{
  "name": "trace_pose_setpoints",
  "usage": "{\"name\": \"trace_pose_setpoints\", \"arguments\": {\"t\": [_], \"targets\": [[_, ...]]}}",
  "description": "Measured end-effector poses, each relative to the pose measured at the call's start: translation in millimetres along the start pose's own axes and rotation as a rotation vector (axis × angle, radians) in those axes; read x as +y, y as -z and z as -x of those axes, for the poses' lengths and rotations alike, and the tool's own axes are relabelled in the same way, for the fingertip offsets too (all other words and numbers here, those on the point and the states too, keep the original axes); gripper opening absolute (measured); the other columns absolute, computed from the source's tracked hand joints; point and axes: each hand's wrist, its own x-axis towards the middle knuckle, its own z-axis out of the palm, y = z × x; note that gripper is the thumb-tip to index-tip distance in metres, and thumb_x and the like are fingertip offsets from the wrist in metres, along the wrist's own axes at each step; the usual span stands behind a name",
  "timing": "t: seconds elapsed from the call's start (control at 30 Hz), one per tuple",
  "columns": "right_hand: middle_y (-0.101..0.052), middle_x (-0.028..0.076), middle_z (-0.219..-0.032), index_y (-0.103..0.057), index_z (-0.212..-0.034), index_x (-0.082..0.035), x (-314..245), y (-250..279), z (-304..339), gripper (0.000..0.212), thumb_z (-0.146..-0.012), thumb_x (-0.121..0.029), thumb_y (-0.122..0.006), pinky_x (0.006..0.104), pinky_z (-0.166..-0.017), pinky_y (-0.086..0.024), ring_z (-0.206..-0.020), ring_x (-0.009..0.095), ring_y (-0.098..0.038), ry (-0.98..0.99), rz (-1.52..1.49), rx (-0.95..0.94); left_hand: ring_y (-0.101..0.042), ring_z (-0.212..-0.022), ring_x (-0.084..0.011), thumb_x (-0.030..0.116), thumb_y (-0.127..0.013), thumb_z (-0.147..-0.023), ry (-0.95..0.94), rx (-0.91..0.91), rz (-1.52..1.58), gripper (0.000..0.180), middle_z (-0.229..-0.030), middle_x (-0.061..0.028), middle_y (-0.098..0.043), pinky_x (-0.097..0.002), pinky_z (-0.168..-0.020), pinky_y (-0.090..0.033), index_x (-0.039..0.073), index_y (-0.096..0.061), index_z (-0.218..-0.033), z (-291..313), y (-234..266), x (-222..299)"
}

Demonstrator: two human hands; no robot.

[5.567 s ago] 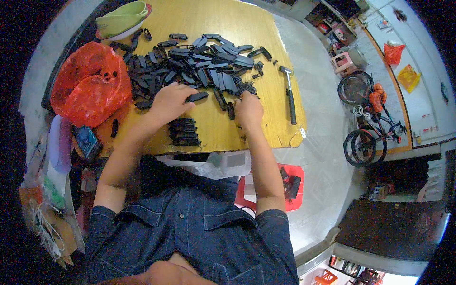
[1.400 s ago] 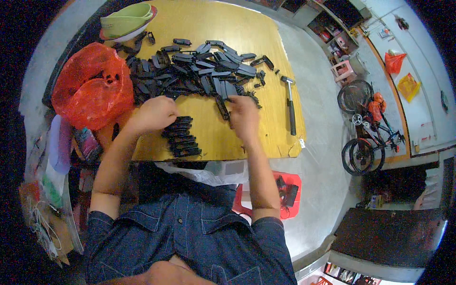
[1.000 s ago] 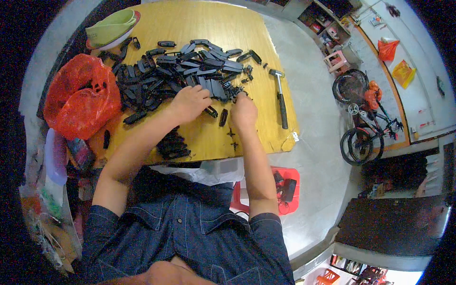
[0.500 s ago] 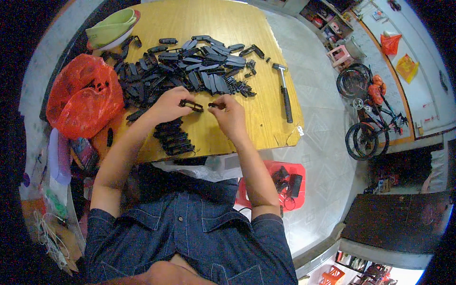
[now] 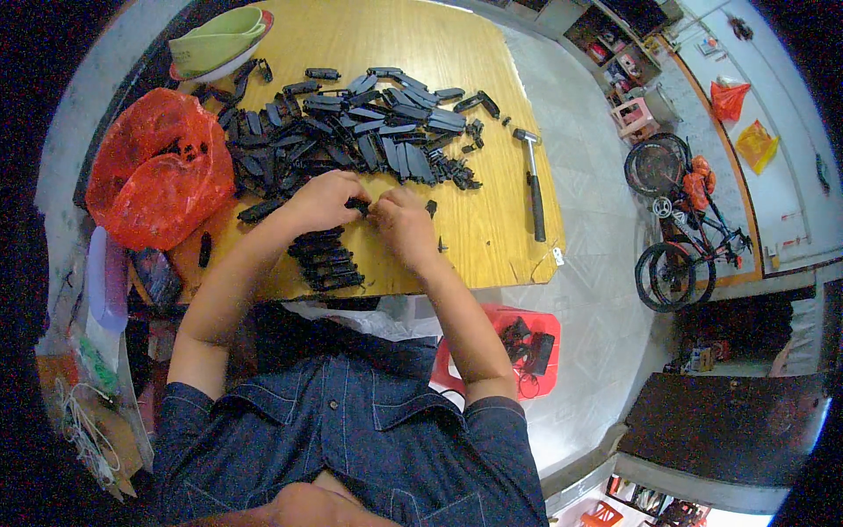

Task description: The person sorts and assembles small black components on a wooden table, using a hammer to join them.

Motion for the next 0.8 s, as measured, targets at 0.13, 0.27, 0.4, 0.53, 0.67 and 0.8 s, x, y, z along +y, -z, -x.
{"name": "trace_pose_setpoints", "arguments": {"t": [0.13, 0.27, 0.4, 0.53, 0.67, 0.8], "targets": [[-0.058, 0.006, -0.092, -0.065, -0.082, -0.010, -13, 11, 3, 0.012, -0.072, -0.016, -0.067, 0.0374, -0.073, -0.046, -0.090, 0.027, -0.054, -0.096, 0.194, -0.099, -0.057, -0.095, -0.0296, 0.016, -0.062, -0.068, 0.013, -0.022, 0.007, 0.028, -0.097, -0.0105, -0.060, -0.0382, -0.083, -0.047, 0.009, -0.067, -0.094, 1, 3, 4], [-0.057, 0.008, -0.095, -0.065, -0.090, -0.012, -22, 14, -6, 0.017, -0.075, -0.018, -0.065, 0.0365, -0.076, -0.045, -0.094, 0.028, -0.053, -0.237, 0.236, -0.279, -0.056, -0.093, -0.0310, 0.015, -0.063, -0.067, 0.014, 0.028, -0.018, 0.026, -0.090, -0.0119, -0.060, -0.0388, -0.081, -0.047, 0.007, -0.066, -0.092, 5, 3, 4], [-0.056, 0.011, -0.095, -0.064, -0.101, -0.011, -6, 20, 3, 0.023, -0.077, -0.012, -0.065, 0.0319, -0.076, -0.045, -0.094, 0.026, -0.053, -0.075, 0.053, 0.052, -0.055, -0.097, -0.0282, 0.016, -0.060, -0.072, 0.092, 0.112, -0.091, 0.025, -0.096, -0.0081, -0.060, -0.0390, -0.082, -0.048, 0.013, -0.066, -0.096, 13, 23, -5], [-0.059, 0.012, -0.093, -0.064, -0.094, -0.006, -6, 54, 13, 0.015, -0.079, -0.007, -0.064, 0.0333, -0.072, -0.046, -0.083, 0.027, -0.056, -0.190, -0.085, 0.364, -0.054, -0.089, -0.0291, 0.014, -0.058, -0.070, 0.068, 0.104, -0.393, 0.025, -0.084, -0.0060, -0.061, -0.0392, -0.075, -0.047, 0.014, -0.066, -0.094, 44, 45, -12], [-0.061, 0.011, -0.085, -0.064, -0.092, -0.004, 33, 73, 26, 0.013, -0.081, -0.008, -0.062, 0.0306, -0.068, -0.047, -0.075, 0.023, -0.058, -0.446, -0.133, 0.461, -0.055, -0.086, -0.0283, 0.011, -0.055, -0.070, 0.104, -0.073, -0.432, 0.026, -0.083, -0.0055, -0.061, -0.0393, -0.072, -0.047, 0.014, -0.066, -0.093, 47, 43, -1], [-0.063, 0.014, -0.084, -0.064, -0.090, -0.001, 53, 79, 31, 0.016, -0.083, -0.014, -0.059, 0.0320, -0.068, -0.047, -0.075, 0.024, -0.060, -0.591, -0.007, 0.377, -0.057, -0.081, -0.0265, 0.011, -0.055, -0.069, -0.080, 0.247, -0.339, 0.021, -0.084, -0.0052, -0.060, -0.0383, -0.071, -0.048, 0.013, -0.065, -0.088, 17, 12, 30]]}}
